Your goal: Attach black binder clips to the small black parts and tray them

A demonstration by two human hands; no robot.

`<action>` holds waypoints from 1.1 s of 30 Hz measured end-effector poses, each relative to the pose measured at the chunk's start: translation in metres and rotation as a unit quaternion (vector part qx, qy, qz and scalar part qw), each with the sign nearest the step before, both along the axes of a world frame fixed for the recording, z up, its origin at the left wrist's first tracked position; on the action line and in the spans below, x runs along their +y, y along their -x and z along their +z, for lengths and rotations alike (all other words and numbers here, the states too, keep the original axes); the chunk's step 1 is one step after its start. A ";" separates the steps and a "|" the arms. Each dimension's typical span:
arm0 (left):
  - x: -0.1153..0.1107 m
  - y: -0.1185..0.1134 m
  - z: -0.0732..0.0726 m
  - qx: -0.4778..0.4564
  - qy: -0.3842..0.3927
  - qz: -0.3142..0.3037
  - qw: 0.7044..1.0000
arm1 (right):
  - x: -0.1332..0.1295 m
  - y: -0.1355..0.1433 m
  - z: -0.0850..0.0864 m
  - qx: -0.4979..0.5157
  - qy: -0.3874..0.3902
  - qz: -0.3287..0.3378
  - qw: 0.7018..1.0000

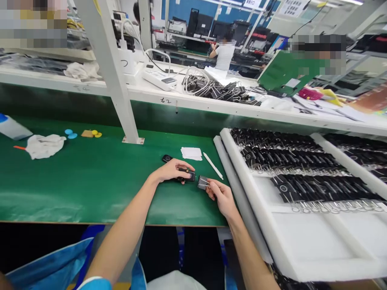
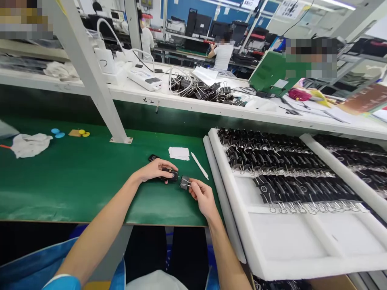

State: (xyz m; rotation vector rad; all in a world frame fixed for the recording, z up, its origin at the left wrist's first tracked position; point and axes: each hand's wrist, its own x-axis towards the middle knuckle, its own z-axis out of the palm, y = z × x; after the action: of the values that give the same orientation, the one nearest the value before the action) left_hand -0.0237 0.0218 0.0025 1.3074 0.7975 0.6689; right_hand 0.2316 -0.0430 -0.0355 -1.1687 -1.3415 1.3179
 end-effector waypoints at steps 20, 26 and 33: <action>-0.006 -0.009 0.009 0.060 -0.008 -0.061 0.996 | -0.002 0.004 0.006 -0.040 -0.029 0.026 0.998; -0.009 -0.013 0.012 0.082 -0.015 -0.076 0.994 | -0.003 0.021 0.023 -0.030 0.010 0.023 0.999; 0.001 0.011 0.024 -0.013 -0.093 0.089 0.992 | -0.073 0.017 0.074 0.142 0.122 -0.002 0.982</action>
State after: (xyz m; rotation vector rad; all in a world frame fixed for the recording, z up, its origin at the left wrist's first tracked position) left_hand -0.0352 0.0230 0.0260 1.4021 0.8536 0.9178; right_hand 0.2149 -0.1161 0.0389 -1.0927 -0.9916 1.6118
